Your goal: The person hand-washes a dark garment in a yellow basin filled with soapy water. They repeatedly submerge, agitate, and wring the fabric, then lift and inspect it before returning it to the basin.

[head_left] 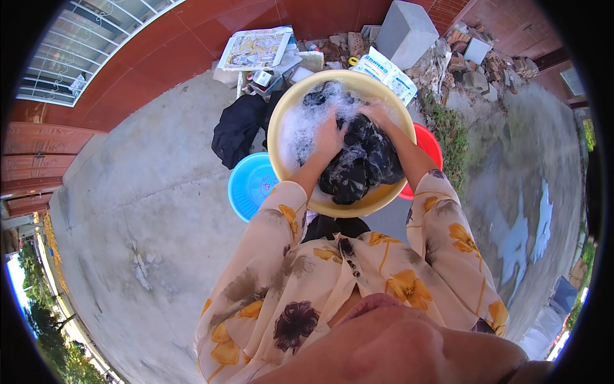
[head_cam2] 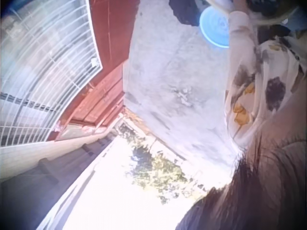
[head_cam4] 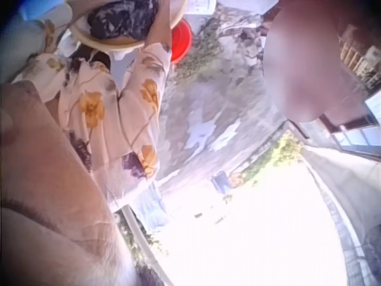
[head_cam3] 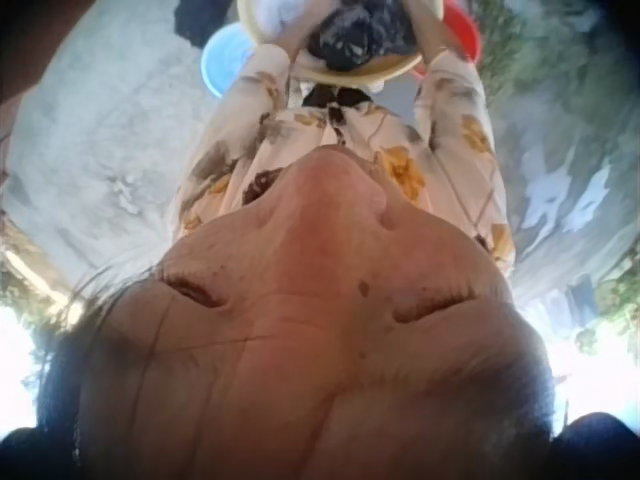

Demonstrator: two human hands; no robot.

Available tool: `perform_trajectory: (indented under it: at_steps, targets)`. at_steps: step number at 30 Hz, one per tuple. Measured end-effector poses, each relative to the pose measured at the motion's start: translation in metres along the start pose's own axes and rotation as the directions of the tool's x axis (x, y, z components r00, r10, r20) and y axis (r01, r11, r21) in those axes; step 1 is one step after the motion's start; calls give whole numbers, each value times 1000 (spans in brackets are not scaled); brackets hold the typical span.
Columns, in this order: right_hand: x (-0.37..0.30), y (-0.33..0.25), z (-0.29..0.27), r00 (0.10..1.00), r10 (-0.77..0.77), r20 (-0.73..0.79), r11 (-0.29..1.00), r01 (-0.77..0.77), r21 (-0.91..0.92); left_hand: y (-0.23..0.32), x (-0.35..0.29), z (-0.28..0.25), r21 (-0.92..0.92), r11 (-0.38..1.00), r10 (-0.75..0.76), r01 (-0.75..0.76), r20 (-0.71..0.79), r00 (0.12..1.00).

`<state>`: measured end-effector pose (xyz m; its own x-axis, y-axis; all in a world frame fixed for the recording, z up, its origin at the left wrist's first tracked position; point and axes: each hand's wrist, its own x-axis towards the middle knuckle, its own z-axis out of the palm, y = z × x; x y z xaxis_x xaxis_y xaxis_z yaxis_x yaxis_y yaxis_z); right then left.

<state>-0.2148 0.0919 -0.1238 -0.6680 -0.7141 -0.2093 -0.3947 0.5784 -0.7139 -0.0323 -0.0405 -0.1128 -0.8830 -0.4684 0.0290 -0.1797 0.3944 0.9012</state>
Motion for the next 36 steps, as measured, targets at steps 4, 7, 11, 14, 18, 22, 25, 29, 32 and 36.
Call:
perform_trajectory:
  at_steps: [4,7,11,14,18,22,25,29,32,36]
  targets:
    - [-50,-75,-33,910,-198,-365,979,163,-124,57,5,-41,-518,854,-37,41,18,999]
    - [-101,-141,-63,833,-464,-303,883,406,-236,91,9,-91,-598,769,-183,225,131,974]
    - [-152,-178,-48,737,-661,-144,692,524,-497,126,0,-99,-134,988,-81,76,-34,996]
    - [-174,-180,-34,726,-684,-66,680,603,-418,103,-21,-79,247,968,27,-41,63,998]
    - [-172,-135,-59,908,-386,-163,873,417,254,89,-74,-59,552,830,35,-71,76,997]
    - [-118,-100,-61,953,-175,-247,984,162,-70,76,-93,-37,608,793,-33,-36,102,994]
    - [-81,-81,-34,986,-29,-164,956,-20,-291,77,-76,-28,714,699,-169,-35,213,962]
    - [-36,-70,-28,994,93,58,950,-71,-303,36,-55,-8,608,723,189,-329,284,940]
    - [-7,-73,-29,926,268,266,931,-177,-319,15,-33,2,478,785,265,-395,318,910]
    - [19,-43,-3,930,189,314,954,-98,-284,0,-25,17,548,800,90,-244,293,952]
